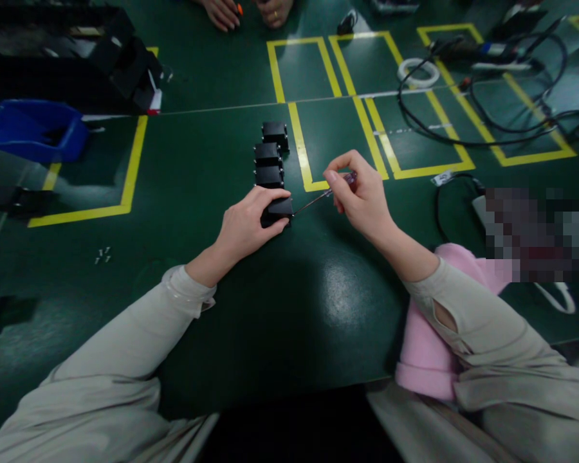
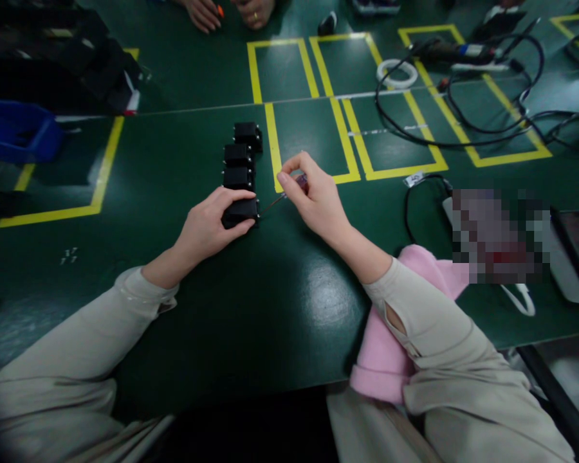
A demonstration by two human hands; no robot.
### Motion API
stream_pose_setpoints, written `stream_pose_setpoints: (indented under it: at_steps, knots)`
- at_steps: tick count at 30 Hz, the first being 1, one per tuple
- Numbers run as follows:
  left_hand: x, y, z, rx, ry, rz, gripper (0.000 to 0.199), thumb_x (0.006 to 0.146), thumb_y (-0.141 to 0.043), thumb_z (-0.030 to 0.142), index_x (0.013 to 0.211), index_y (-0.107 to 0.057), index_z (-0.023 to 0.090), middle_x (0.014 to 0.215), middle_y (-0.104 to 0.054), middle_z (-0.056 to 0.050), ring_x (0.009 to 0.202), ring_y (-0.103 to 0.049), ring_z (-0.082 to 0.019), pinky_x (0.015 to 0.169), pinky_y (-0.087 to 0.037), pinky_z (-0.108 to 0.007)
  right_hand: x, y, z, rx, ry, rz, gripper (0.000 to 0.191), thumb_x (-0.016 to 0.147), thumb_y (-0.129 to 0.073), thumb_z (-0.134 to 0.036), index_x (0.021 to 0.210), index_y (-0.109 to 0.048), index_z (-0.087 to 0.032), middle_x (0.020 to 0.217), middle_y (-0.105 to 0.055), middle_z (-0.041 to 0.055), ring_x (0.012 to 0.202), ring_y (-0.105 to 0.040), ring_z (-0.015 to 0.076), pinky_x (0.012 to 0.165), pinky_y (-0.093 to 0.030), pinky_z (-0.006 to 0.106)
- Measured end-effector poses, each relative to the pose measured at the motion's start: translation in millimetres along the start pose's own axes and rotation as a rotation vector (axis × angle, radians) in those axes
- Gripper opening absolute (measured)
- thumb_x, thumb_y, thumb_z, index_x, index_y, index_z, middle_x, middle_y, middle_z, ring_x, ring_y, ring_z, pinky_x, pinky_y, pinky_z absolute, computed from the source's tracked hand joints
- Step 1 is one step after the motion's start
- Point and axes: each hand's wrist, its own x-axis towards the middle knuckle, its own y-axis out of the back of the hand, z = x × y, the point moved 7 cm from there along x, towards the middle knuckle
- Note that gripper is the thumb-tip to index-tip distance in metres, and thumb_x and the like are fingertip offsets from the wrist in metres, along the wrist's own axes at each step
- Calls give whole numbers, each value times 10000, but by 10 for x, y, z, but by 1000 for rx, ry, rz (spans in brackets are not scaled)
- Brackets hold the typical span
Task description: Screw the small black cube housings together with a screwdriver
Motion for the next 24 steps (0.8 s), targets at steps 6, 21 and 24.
stream_pose_setpoints:
  at_steps: [6,21,24]
  knots:
    - [-7,-1,-11,6,0,4,461,900,-642,320,1346,-596,209,1323,-648,-78,1198,-638,-262,1001,-522,-386,-10,-11,8,25,5,-6,85,988,-519,-300,1030,-532,-228,700,-482,-60,573,-446,84,591,-371,291]
    - [-6,-1,-10,0,4,4,453,900,-636,315,1341,-593,223,1329,-648,-71,1213,-633,-263,1007,-519,-388,-8,-9,2,9,22,3,132,993,-537,-364,997,-532,-232,741,-508,-48,594,-454,82,600,-385,287]
    - [-6,1,-12,1,0,5,454,901,-637,315,1343,-592,221,1331,-646,-72,1213,-632,-262,1004,-519,-385,-5,-6,-17,-4,12,-1,180,979,-570,-380,893,-537,-225,745,-533,-38,595,-460,77,600,-380,289]
